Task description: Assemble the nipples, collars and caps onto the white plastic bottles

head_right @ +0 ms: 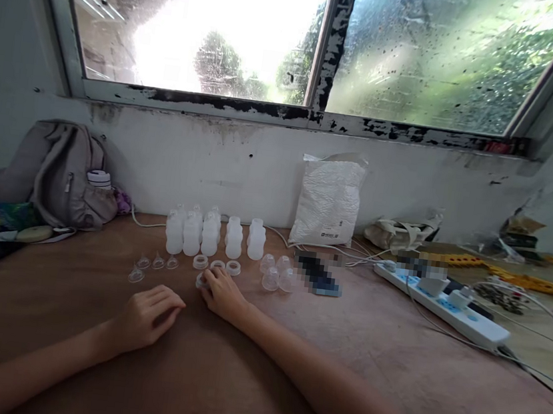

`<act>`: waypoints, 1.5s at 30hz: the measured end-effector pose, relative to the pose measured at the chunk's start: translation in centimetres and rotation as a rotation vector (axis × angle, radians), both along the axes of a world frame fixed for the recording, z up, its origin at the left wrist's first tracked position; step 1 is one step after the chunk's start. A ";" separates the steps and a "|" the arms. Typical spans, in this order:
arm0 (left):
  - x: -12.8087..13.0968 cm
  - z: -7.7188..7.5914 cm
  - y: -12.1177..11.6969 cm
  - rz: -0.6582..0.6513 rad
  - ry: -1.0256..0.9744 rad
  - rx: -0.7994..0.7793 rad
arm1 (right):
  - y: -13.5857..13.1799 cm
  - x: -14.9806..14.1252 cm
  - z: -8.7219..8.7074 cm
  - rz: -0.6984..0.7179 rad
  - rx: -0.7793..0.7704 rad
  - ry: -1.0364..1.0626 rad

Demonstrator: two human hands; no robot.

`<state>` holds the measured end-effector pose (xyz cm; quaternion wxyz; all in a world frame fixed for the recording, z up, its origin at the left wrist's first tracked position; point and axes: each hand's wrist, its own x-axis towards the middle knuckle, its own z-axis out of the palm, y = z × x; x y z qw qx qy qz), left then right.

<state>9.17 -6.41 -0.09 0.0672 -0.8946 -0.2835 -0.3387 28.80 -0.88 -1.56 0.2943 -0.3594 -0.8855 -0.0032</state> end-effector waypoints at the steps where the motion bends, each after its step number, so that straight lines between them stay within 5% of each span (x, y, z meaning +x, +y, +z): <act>1: -1.3 0.0 0.3 0.046 -0.014 0.014 | -0.1 0.3 0.0 -0.012 -0.002 -0.002; 9: -9.2 -1.3 4.1 0.635 -0.220 -0.055 | -0.7 0.7 0.5 -0.056 0.044 0.023; 18: -9.3 -2.1 5.6 0.685 0.030 -0.322 | -0.1 0.8 0.0 -0.034 0.009 0.035; 25: -7.7 -1.1 4.5 0.630 -0.123 -0.362 | 0.9 0.7 0.2 -0.007 0.010 0.190; 30: -1.5 -0.4 3.9 0.248 -0.298 -0.524 | -0.1 0.7 0.5 0.069 0.153 0.366; 35: 5.8 -1.4 6.9 -0.092 -0.575 -0.732 | -0.4 0.7 0.3 0.109 0.280 0.373; 37: 7.4 -2.0 7.9 -0.131 -0.631 -0.779 | -0.3 0.8 0.2 0.063 0.289 0.392; 45: 7.1 -2.6 7.7 -0.151 -0.814 -0.958 | -0.3 0.8 0.3 0.002 0.219 0.443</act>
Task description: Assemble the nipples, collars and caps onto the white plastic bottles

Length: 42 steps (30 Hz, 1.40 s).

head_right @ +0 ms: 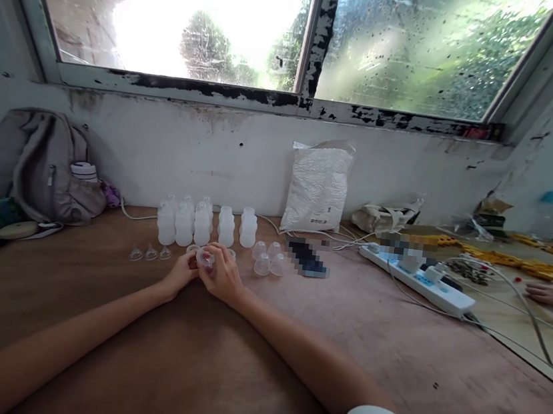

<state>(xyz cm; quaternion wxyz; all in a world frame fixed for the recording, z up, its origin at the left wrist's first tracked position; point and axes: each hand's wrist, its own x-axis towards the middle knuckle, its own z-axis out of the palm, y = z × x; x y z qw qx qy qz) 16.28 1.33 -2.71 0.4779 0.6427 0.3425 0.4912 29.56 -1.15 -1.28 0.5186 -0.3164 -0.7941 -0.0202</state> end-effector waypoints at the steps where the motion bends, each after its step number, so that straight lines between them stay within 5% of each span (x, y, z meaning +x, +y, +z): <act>1: -0.1 0.0 -0.1 -0.002 -0.012 -0.017 | 0.0 0.0 0.0 -0.003 -0.009 0.018; 15: 0.1 0.2 0.0 0.063 -0.171 -0.109 | 0.4 -0.1 0.0 -0.034 -0.094 -0.071; 21: -0.1 1.0 -0.5 0.010 -0.291 -0.226 | 1.6 -0.1 -0.7 -0.060 -0.178 0.043; 26: -0.2 1.7 -0.7 -0.005 -0.433 -0.379 | 2.0 0.2 -0.5 0.049 -0.414 0.191; 33: 0.0 1.1 -0.4 0.088 -0.220 -0.257 | 2.2 0.6 0.3 0.296 -0.879 0.553; 42: 0.3 1.0 -0.6 0.056 -0.158 -0.225 | 2.5 0.5 0.4 0.264 -0.992 0.547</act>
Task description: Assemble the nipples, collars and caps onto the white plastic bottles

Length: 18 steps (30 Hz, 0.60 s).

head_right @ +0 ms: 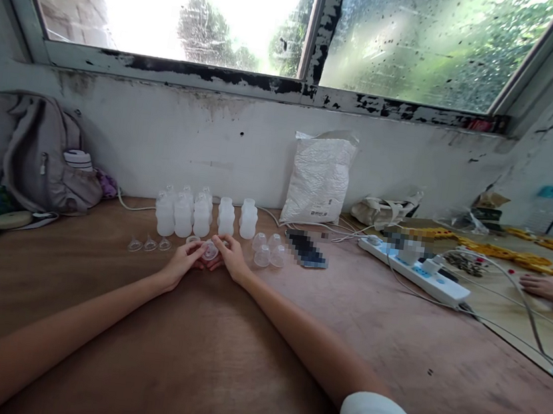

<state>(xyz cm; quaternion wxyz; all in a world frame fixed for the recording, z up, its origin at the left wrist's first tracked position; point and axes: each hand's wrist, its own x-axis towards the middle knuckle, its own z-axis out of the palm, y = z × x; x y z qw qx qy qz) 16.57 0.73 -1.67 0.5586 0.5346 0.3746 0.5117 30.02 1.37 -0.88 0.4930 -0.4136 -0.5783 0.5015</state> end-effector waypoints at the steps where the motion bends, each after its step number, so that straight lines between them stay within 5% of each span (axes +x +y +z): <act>1: 0.0 0.0 0.0 -0.003 0.003 -0.003 | 0.1 0.0 -0.1 -0.018 -0.001 -0.015; 8: -0.1 -0.3 0.3 0.029 -0.028 -0.038 | -0.3 0.1 -0.4 -0.117 0.110 -0.120; 13: -0.2 -0.3 0.3 0.056 -0.082 -0.039 | -1.0 0.1 -0.2 -0.006 0.309 -0.290; 18: -0.3 -0.2 0.1 0.055 -0.103 -0.026 | -0.8 0.1 -0.2 0.028 0.314 -0.301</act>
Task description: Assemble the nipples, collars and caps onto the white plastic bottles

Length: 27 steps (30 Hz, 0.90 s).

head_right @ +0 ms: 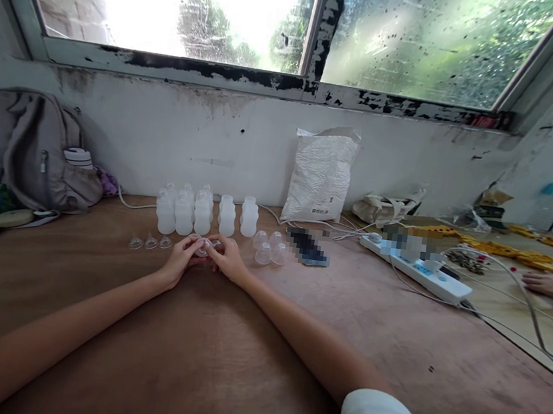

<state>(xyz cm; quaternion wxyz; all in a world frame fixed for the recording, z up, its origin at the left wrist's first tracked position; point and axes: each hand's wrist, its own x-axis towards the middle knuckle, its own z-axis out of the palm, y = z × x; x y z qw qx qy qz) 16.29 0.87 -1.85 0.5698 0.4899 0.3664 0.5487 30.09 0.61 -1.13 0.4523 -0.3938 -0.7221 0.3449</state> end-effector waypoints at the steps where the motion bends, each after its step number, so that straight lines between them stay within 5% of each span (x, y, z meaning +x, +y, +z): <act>1: 0.0 0.0 0.0 -0.001 0.000 0.002 | 0.1 0.0 -0.1 -0.003 0.002 0.004; 27: 0.1 -0.4 0.4 0.103 0.107 0.112 | 0.3 0.0 -0.4 -0.141 0.088 -0.024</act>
